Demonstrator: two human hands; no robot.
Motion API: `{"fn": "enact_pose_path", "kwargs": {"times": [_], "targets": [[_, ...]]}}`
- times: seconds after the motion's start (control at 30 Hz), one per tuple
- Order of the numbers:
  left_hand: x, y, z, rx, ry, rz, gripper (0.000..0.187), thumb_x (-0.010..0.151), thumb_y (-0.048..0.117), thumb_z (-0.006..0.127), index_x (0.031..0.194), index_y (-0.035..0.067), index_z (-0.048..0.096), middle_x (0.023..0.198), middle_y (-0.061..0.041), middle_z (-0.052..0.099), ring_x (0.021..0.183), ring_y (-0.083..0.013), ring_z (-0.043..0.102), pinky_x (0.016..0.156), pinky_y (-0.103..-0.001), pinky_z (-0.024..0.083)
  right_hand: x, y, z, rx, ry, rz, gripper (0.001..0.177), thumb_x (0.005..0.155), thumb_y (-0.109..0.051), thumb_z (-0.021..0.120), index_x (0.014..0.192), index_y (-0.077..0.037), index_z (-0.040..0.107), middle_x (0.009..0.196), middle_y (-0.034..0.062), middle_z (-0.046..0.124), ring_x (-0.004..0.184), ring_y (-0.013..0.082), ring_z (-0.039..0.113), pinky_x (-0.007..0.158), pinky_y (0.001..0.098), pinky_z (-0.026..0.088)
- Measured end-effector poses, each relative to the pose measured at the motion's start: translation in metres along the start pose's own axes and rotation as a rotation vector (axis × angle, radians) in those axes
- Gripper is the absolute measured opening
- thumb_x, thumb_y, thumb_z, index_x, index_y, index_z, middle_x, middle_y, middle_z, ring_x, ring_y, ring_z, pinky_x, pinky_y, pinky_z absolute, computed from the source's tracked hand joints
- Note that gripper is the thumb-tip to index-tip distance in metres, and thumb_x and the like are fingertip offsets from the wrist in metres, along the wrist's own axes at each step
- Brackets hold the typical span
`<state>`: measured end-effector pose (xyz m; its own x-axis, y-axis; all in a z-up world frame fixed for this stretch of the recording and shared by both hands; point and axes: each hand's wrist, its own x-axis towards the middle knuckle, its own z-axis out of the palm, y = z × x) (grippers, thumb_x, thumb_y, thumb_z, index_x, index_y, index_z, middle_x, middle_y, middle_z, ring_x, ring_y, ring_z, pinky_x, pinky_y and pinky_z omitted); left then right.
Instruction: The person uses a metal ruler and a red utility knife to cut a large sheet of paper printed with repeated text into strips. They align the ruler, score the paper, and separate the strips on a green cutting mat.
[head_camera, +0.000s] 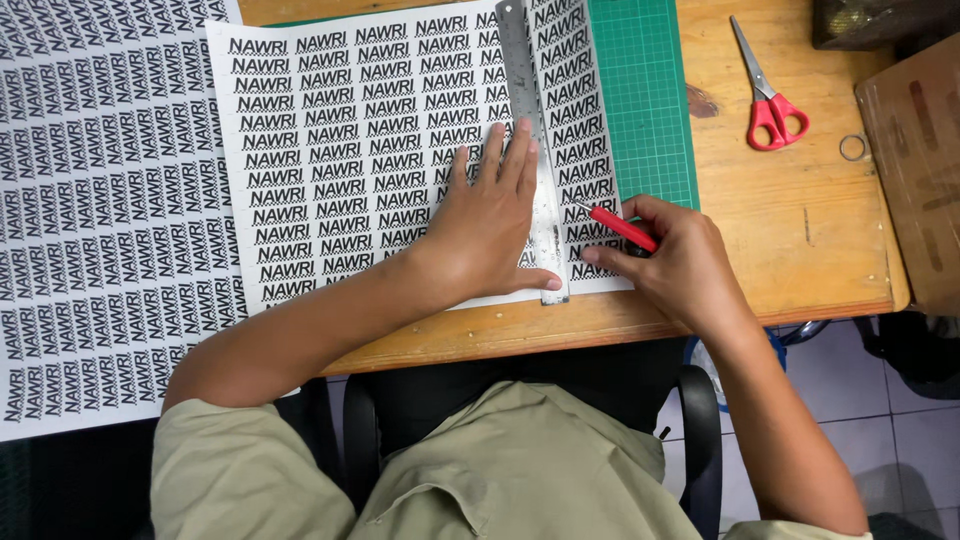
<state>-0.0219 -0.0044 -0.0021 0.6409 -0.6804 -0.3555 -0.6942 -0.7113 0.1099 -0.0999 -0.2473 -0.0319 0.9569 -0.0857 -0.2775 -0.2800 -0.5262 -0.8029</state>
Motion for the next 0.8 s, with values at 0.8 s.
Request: {"fn": "enact_pose_path", "kwargs": {"times": [0.8], "targets": [[-0.002,0.001,0.008,-0.009,0.067,0.021,0.158,0.084,0.103,0.074,0.171,-0.02,0.029,0.18,-0.045,0.02,0.168,-0.0643,0.017,0.124,-0.085,0.029,0.039,0.017,0.004,0.329,0.168,-0.01,0.032,0.101,-0.011,0.096,0.124,0.004,0.08,0.076,0.0116,0.065,0.06,0.0183,0.066,0.047,0.0293,0.063]]}}
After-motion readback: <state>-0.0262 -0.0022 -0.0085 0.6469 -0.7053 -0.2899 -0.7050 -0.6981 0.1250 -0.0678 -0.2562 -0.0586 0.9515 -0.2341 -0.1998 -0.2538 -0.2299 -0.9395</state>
